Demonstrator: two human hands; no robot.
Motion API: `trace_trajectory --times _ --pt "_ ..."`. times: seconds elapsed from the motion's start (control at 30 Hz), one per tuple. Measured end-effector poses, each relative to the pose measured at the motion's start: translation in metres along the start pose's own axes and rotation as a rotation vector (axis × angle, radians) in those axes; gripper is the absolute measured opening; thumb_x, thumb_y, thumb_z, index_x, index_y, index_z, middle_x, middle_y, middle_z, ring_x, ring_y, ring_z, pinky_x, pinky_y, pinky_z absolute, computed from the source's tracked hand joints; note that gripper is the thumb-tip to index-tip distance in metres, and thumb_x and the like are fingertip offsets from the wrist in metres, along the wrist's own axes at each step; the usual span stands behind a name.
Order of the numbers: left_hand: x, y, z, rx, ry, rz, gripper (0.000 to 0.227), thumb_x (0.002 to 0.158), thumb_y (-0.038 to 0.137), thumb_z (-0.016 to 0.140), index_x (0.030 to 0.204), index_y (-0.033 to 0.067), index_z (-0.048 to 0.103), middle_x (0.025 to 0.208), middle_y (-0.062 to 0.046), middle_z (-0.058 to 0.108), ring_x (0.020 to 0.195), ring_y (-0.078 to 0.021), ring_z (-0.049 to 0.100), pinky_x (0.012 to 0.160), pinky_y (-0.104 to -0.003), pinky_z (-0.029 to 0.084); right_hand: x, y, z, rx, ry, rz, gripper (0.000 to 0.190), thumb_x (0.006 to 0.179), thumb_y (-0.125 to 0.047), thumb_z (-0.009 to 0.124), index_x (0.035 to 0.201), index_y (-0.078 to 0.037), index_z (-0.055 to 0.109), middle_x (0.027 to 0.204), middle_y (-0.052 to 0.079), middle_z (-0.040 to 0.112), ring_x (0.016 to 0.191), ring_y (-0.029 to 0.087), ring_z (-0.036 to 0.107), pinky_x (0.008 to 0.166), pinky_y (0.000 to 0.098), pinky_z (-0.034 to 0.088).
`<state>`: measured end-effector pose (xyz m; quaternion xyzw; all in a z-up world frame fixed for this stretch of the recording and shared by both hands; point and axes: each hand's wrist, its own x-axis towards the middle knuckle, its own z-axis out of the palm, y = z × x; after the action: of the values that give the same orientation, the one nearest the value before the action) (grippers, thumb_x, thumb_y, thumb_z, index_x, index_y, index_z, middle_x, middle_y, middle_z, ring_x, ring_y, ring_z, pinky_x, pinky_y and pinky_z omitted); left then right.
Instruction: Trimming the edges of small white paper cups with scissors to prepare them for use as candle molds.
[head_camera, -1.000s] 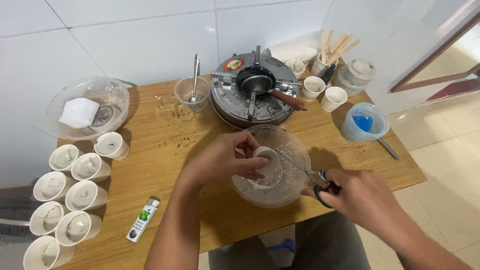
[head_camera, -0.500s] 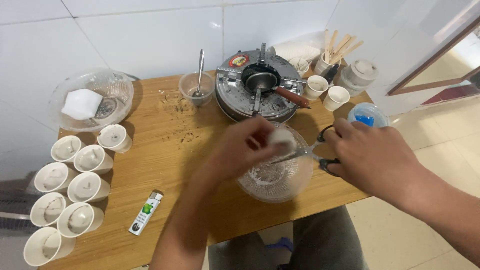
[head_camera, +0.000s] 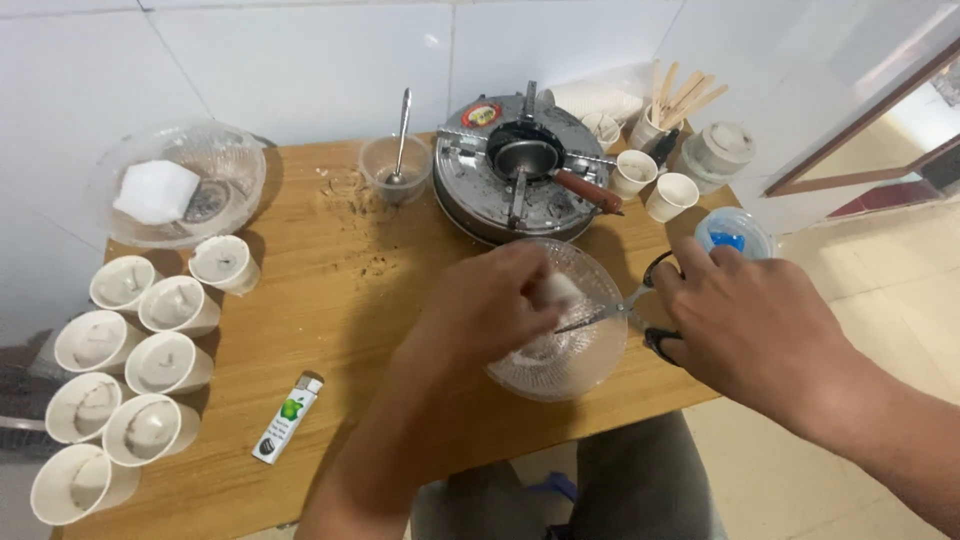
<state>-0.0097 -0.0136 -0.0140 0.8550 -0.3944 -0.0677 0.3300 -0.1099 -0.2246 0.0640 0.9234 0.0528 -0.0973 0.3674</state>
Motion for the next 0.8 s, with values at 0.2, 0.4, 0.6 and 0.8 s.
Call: trace_trajectory --times 0.2,0.4,0.6,0.8 --pt "0.000 -0.004 0.003 0.026 -0.011 0.036 0.029 0.092 0.040 0.072 0.094 0.0178 0.052 0.096 -0.004 0.067 0.076 -0.0264 0.062 0.059 -0.044 0.044 -0.001 -0.004 -0.006 -0.028 -0.012 0.022 0.058 0.081 -0.069 0.065 0.113 -0.021 0.057 0.107 -0.001 0.057 0.083 0.020 0.068 0.051 0.0359 0.055" --pt "0.002 -0.006 -0.002 0.034 -0.038 0.018 0.023 0.089 0.034 0.072 0.098 0.0186 0.057 0.099 0.000 0.070 0.078 -0.0205 0.065 0.060 -0.038 0.049 -0.001 -0.004 -0.021 0.014 -0.009 0.063 0.053 0.084 -0.067 0.060 0.111 -0.022 0.058 0.106 0.001 0.059 0.088 0.023 0.071 0.055 0.0389 0.060" --pt "-0.009 0.013 -0.034 -0.123 -0.039 -0.034 0.024 0.094 0.039 0.072 0.090 0.0194 0.058 0.082 0.003 0.067 0.068 -0.0144 0.059 0.059 -0.030 0.045 -0.007 0.001 0.005 0.019 0.049 0.136 0.059 0.081 -0.072 0.059 0.108 -0.020 0.054 0.107 0.001 0.057 0.072 0.026 0.074 0.048 0.0397 0.054" --pt "-0.031 0.035 -0.067 -0.407 0.138 -0.291 0.034 0.086 0.044 0.073 0.103 0.0139 0.070 0.093 -0.001 0.075 0.074 -0.0126 0.066 0.063 -0.025 0.053 -0.012 0.012 -0.004 0.386 -0.134 0.302 0.074 0.085 -0.077 0.054 0.128 -0.017 0.044 0.129 0.007 0.049 0.091 0.040 0.073 0.066 0.0535 0.060"
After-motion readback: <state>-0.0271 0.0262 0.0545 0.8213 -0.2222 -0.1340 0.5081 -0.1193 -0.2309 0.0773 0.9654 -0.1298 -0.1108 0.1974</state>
